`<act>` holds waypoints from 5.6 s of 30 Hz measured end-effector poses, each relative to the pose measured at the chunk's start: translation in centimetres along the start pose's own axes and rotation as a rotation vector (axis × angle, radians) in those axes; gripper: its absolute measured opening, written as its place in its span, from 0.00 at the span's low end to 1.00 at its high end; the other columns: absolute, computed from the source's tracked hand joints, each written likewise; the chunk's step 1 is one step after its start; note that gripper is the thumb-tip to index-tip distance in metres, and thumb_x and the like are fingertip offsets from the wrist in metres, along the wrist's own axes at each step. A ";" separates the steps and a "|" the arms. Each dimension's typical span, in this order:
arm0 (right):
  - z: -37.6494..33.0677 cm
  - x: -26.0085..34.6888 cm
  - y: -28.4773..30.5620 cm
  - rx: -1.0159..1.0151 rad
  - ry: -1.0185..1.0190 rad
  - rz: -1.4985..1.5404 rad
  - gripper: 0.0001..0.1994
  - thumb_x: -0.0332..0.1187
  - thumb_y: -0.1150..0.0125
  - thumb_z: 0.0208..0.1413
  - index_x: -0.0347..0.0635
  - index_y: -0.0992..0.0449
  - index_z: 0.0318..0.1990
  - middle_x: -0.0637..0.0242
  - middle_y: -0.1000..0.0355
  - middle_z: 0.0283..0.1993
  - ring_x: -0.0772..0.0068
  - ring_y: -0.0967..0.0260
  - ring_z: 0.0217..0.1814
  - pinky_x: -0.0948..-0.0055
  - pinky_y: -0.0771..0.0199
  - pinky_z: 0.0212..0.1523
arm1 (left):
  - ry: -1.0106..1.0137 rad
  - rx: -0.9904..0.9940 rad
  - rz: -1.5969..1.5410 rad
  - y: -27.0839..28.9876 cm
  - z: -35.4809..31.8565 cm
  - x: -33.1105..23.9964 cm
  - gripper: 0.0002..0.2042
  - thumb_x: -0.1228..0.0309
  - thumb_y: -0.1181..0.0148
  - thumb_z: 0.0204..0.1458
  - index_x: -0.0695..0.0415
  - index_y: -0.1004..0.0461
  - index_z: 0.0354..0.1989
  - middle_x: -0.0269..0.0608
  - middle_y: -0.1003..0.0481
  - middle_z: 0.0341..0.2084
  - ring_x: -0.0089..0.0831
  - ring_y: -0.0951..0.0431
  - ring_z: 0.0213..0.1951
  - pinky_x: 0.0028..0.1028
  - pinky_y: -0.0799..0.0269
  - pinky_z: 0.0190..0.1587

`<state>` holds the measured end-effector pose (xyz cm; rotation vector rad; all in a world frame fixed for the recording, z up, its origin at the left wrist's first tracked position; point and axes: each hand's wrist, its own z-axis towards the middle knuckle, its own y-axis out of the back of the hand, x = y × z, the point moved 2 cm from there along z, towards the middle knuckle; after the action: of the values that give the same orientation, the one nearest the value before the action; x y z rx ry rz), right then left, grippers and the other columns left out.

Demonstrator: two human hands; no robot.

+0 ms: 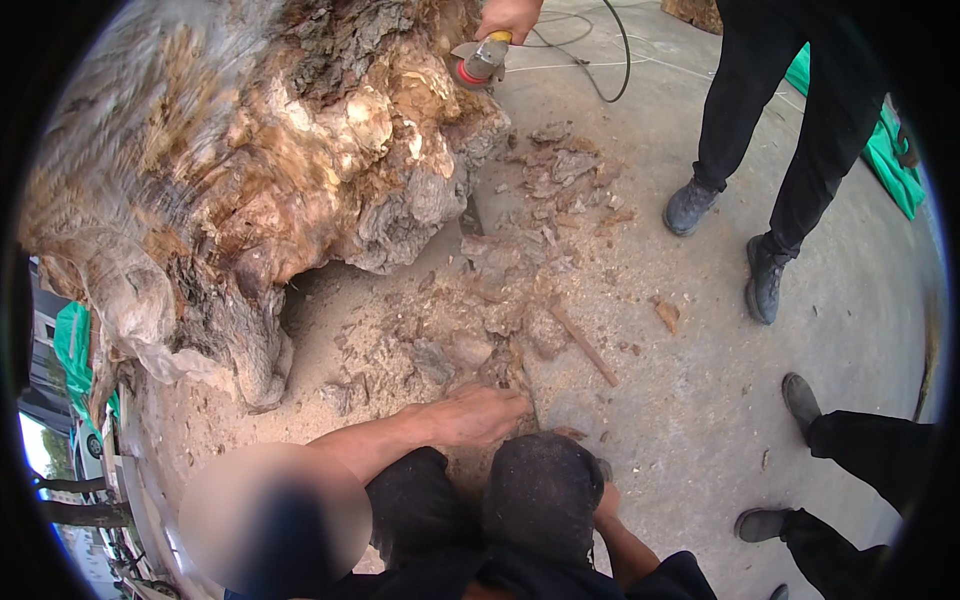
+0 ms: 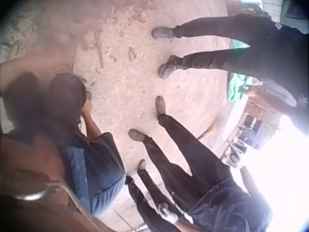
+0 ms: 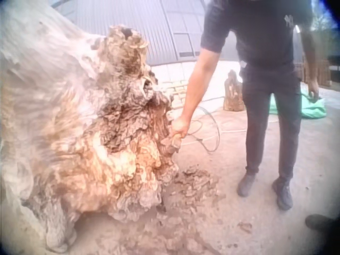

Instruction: The person uses a hammer and chisel to chip away bark and wood from a large tree trunk. They repeatedly strike the chisel to remove material and clear debris from the carved area.

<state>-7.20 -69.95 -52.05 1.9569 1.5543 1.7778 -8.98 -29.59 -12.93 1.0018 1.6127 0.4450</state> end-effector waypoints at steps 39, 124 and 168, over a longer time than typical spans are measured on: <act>0.0 9.7 5.7 0.169 0.020 -0.265 0.16 0.45 0.37 0.54 0.48 0.27 0.44 0.48 0.21 0.32 0.40 0.21 0.37 0.46 0.23 0.37 | 0.160 -0.083 -0.096 0.6 -0.3 3.0 0.10 0.74 0.49 0.61 0.63 0.26 0.46 0.51 0.24 0.41 0.49 0.23 0.46 0.46 0.27 0.51; 0.1 5.6 4.0 0.166 -0.068 -0.046 0.14 0.41 0.36 0.56 0.38 0.20 0.38 0.51 0.22 0.35 0.50 0.23 0.40 0.53 0.25 0.39 | 0.644 -1.183 -0.180 10.3 -8.5 20.5 0.28 0.70 0.43 0.57 0.58 0.37 0.68 0.65 0.26 0.55 0.61 0.26 0.58 0.47 0.30 0.60; 4.5 13.5 8.1 0.239 -0.035 0.102 0.10 0.36 0.33 0.56 0.37 0.23 0.36 0.59 0.26 0.27 0.63 0.27 0.32 0.60 0.28 0.35 | 0.256 -0.875 0.059 10.7 -4.0 19.5 0.10 0.76 0.44 0.54 0.63 0.23 0.44 0.61 0.22 0.48 0.59 0.18 0.46 0.51 0.22 0.48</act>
<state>-1.30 -62.11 -38.97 2.1971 1.7569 1.6490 -8.91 -7.17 -15.70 0.3274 1.3756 1.2260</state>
